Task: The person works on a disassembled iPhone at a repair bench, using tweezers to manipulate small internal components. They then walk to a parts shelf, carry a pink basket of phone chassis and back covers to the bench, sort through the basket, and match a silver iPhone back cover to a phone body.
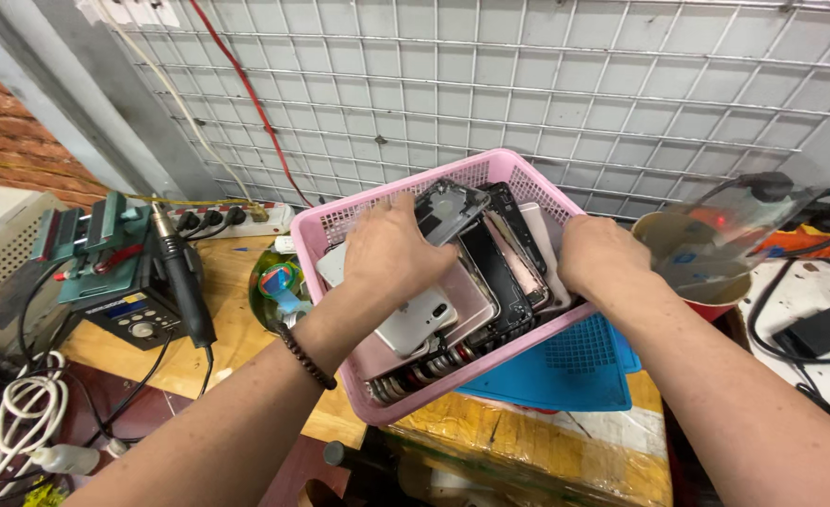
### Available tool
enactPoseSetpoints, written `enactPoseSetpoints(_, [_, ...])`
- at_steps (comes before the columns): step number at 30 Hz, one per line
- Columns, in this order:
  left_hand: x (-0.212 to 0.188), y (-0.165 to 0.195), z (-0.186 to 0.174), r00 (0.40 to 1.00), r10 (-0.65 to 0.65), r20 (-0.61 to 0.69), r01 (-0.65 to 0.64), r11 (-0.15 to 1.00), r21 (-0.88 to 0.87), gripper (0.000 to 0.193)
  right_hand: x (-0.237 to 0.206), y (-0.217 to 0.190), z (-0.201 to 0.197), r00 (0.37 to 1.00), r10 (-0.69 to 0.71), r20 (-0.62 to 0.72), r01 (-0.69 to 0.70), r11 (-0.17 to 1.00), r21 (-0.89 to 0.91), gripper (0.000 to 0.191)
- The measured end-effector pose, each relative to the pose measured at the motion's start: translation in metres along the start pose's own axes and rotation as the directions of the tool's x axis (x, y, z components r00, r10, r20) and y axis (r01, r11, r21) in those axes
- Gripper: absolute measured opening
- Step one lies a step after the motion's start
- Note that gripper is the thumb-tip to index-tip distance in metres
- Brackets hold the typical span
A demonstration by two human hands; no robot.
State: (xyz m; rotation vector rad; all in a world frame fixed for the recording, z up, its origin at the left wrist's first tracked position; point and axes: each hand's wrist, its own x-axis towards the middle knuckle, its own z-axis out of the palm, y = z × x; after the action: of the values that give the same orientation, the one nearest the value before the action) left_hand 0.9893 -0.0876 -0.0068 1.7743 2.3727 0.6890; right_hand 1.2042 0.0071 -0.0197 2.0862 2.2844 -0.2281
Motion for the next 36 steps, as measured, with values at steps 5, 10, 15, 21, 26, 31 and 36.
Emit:
enactPoseSetpoints(5, [-0.011,-0.004,-0.006,1.000,-0.011,0.005,0.011,0.997,0.072,0.091,-0.010,-0.015,-0.013,0.994,0.025,0.107,-0.014,0.995,-0.100,0.055])
enactPoseSetpoints(10, [-0.014,-0.004,-0.019,0.994,-0.044,0.104,0.033,0.994,0.107,0.101,-0.016,-0.013,-0.006,0.994,-0.036,0.105,0.045,0.995,-0.085,0.056])
enactPoseSetpoints(15, [-0.019,-0.004,-0.027,0.990,-0.034,0.139,0.022,0.996,0.087,0.098,0.000,0.006,0.002,0.980,-0.105,-0.169,0.117,0.991,0.064,0.070])
enactPoseSetpoints(21, [-0.009,-0.008,-0.028,0.999,0.028,0.028,-0.027,0.998,-0.050,0.073,0.019,0.046,-0.034,0.998,0.019,-0.062,0.048,0.414,0.909,0.031])
enactPoseSetpoints(26, [0.011,-0.002,-0.032,0.932,0.120,0.342,0.267,0.408,-0.873,0.054,0.000,0.049,-0.069,0.964,-0.252,0.088,-0.023,0.249,0.968,0.026])
enactPoseSetpoints(31, [0.011,-0.011,-0.030,0.864,0.307,0.400,0.404,0.052,-0.913,0.038,-0.019,0.018,-0.073,0.923,-0.383,0.043,-0.010,0.087,0.996,0.026])
enactPoseSetpoints(36, [0.004,-0.031,-0.026,0.853,0.317,0.415,0.474,-0.136,-0.870,0.038,-0.036,0.001,-0.058,0.897,-0.433,-0.086,-0.024,-0.243,0.970,0.021])
